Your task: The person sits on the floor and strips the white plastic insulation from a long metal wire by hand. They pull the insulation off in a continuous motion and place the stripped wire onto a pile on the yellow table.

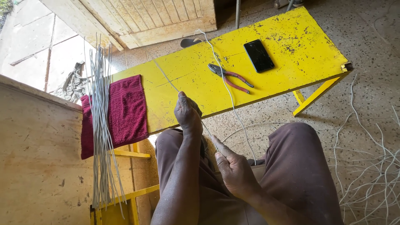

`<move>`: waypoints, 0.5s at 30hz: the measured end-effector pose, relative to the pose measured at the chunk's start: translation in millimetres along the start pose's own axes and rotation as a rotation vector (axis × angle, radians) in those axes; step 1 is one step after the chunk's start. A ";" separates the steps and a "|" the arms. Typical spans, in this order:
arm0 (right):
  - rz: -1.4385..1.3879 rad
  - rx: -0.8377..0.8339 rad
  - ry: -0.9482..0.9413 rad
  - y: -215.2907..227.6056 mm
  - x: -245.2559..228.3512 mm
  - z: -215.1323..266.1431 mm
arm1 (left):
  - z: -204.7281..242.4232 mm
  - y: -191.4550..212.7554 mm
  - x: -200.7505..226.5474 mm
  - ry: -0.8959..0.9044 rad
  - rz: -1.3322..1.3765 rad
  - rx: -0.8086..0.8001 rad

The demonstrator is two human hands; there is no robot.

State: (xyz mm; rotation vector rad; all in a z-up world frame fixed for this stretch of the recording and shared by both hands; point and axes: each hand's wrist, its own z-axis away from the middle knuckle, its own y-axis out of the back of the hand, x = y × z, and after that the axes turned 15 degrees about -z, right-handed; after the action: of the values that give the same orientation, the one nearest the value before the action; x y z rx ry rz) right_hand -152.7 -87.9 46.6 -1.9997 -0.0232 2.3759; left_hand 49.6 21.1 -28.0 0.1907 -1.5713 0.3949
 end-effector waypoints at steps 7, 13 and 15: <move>-0.044 -0.021 -0.009 4.4 -7.1 8.8 | 6.7 -2.2 18.1 0.257 0.136 -0.233; 0.016 -0.005 -0.028 14.7 0.4 3.4 | 13.9 -5.9 9.1 0.268 0.129 -0.224; 0.029 -0.055 -0.037 18.2 0.8 -7.1 | 28.5 -5.9 15.3 0.081 0.002 -0.276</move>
State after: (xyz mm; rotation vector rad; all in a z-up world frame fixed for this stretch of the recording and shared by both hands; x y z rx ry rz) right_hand -146.2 -106.2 44.0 -1.9928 -0.0620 2.4558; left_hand 24.5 7.1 -12.0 -0.0393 -1.5276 0.1816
